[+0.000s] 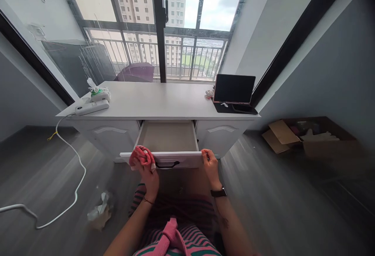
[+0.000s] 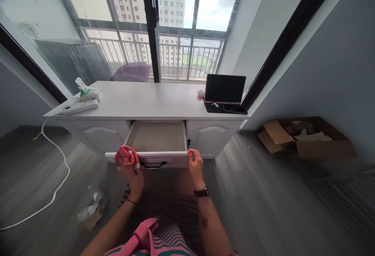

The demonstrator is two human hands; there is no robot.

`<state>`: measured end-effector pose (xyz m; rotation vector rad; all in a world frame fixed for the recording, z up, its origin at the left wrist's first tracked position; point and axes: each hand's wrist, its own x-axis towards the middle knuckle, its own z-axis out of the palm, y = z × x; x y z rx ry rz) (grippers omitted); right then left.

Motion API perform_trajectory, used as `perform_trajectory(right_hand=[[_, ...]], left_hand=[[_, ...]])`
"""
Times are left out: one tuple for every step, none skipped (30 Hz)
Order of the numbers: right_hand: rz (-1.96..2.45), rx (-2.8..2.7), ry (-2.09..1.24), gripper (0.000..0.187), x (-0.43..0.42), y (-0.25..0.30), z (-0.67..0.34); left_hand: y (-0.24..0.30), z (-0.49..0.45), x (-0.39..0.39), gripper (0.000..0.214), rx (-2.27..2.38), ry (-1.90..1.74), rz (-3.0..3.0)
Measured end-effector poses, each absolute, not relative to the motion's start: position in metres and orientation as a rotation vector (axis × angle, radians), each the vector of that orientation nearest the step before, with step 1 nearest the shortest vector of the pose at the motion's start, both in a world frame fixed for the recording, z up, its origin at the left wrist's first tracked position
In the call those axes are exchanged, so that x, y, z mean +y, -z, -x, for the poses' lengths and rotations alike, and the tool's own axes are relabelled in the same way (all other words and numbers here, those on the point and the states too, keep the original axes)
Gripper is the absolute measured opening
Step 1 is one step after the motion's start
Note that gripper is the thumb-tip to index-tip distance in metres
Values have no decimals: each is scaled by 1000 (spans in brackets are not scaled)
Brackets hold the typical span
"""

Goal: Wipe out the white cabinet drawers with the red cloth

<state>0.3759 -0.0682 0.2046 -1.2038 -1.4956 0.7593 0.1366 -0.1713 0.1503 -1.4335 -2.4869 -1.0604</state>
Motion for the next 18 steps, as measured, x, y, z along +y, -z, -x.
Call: perform_trajectory(right_hand=[[1204, -1496, -768, 48, -68, -205, -376], [1206, -1496, -775, 48, -68, -206, -377], [1209, -1497, -782, 48, -67, -207, -378], [1210, -1500, -788, 47, -67, -207, -379], [1211, -1504, -794, 47, -66, -208, -380], [1211, -1507, -801, 47, -66, -209, -381], [1212, -1510, -810, 47, -65, -210, -382], [1213, -1513, -823, 48, -64, -210, -384], [1215, -1512, -842, 50, -63, -211, -385], [1218, -1507, -866, 52, -62, -212, -387], [1221, -1497, -894, 54, -61, -213, -388], [1225, -1483, -923, 57, -60, -214, -389], [1231, -1467, -951, 61, -59, -215, -390], [1239, -1454, -972, 64, -57, -216, -391], [1249, -1448, -985, 66, -56, -216, -391], [1257, -1456, -989, 65, -55, -216, -392], [1262, -1474, -986, 63, -55, -216, -392], [1263, -1499, -976, 60, -54, -216, -391]], left_hand=[[-143, -146, -167, 61, -2412, 1103, 1413], [-136, -154, -163, 59, -2340, 1105, 1457], [-128, -162, -160, 55, -2278, 1063, 1554], [-122, -169, -157, 52, -2228, 1008, 1650], [-116, -175, -155, 48, -2188, 950, 1734], [-113, -181, -153, 47, -2160, 887, 1815], [-111, -186, -150, 46, -2132, 815, 1902], [-111, -191, -148, 48, -2100, 743, 1990], [-112, -196, -145, 50, -2064, 674, 2079], [-114, -201, -143, 52, -2021, 610, 2168], [-117, -206, -139, 55, -1967, 555, 2258], [-120, -211, -136, 58, -1902, 513, 2346], [-122, -216, -132, 60, -1824, 482, 2432], [-125, -221, -128, 60, -1742, 456, 2514], [-126, -225, -124, 60, -1660, 433, 2592], [-127, -228, -120, 59, -1592, 411, 2656], [-127, -230, -117, 57, -1540, 390, 2705], [-126, -231, -115, 56, -1510, 370, 2741]])
